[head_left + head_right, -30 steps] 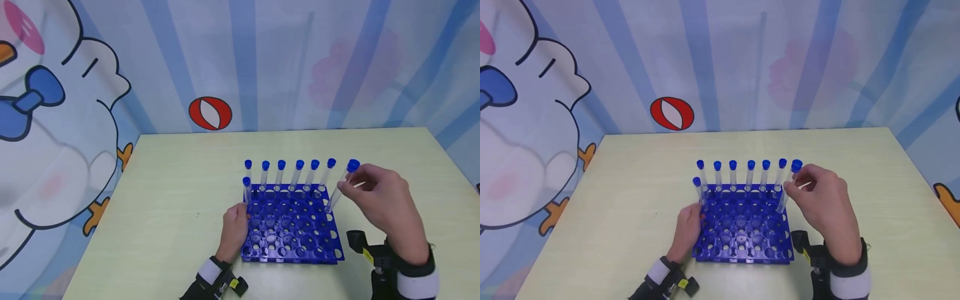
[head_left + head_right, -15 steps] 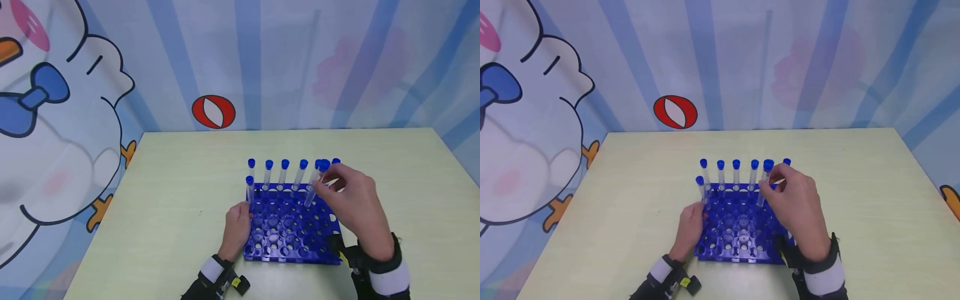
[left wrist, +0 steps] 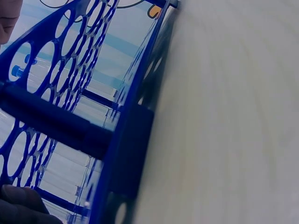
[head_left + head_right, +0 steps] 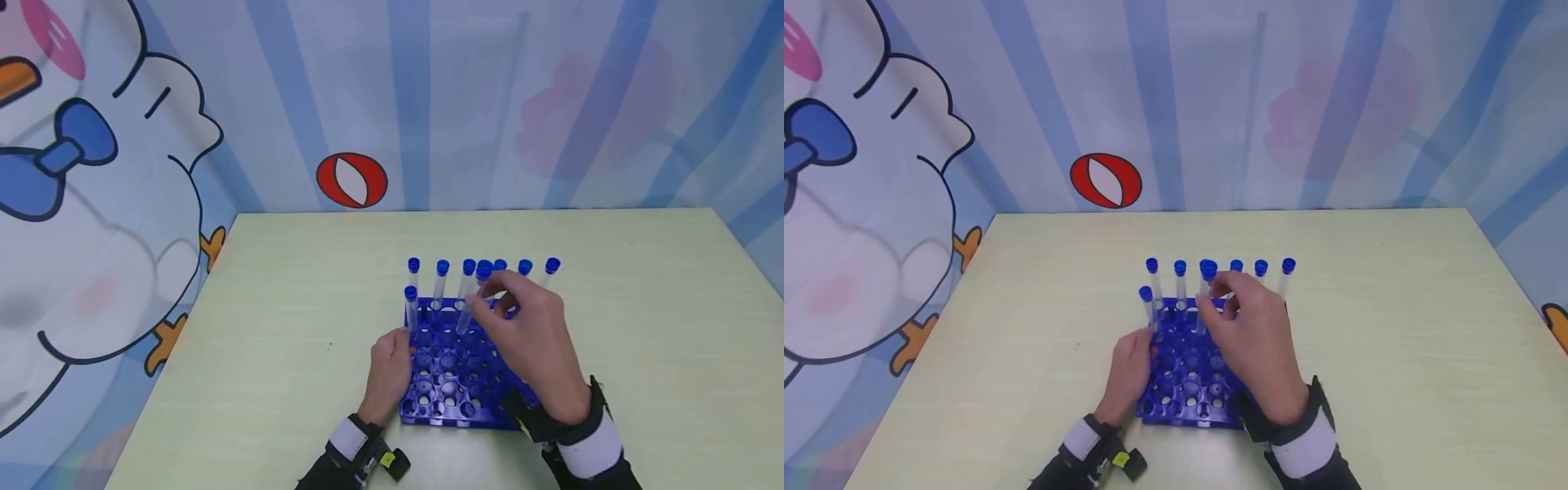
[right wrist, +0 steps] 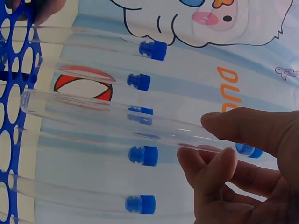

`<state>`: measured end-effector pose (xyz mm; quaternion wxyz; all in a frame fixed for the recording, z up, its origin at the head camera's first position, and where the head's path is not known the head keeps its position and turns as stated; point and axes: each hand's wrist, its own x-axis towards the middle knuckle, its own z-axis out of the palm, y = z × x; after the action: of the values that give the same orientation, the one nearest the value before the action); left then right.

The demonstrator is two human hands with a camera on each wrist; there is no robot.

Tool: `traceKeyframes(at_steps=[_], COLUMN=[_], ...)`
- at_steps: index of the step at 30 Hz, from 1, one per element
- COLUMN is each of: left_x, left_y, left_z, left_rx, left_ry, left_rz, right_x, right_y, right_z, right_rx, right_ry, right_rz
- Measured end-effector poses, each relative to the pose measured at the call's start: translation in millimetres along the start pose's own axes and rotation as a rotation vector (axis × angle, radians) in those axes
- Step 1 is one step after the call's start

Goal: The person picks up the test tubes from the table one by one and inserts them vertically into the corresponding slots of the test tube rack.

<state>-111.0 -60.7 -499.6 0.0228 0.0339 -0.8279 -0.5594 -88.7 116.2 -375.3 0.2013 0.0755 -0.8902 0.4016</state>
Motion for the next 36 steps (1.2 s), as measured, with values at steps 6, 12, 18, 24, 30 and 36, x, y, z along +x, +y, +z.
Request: traceKeyframes(at_steps=[6, 12, 18, 24, 30, 36], left_x=[-0.7, -0.6, -0.8, -0.3, 0.2, 0.1], left_y=[0.3, 0.9, 0.2, 0.5, 1.8, 2.2], left_z=[-0.3, -1.0, -1.7, -1.3, -0.7, -1.2], left_rx=[-0.002, -0.016, -0.019, -0.023, -0.024, -0.018], left_ry=[-0.005, -0.016, -0.024, -0.023, -0.025, -0.019], left_rz=[-0.005, 0.001, 0.001, 0.003, 0.001, -0.005], right_x=[-1.0, -2.3, -2.0, -1.8, -2.0, -2.8], right_y=[-0.9, -2.3, -2.6, -2.5, 0.0, 2.4], right_z=[16.0, 28.8, 37.6, 41.9, 45.4, 50.4], right_rx=[0.050, 0.086, 0.099, 0.072, 0.041, 0.028], right_ry=[0.023, 0.045, 0.062, 0.066, 0.063, 0.015], right_rz=[-0.071, -0.109, -0.137, -0.130, -0.118, -0.079])
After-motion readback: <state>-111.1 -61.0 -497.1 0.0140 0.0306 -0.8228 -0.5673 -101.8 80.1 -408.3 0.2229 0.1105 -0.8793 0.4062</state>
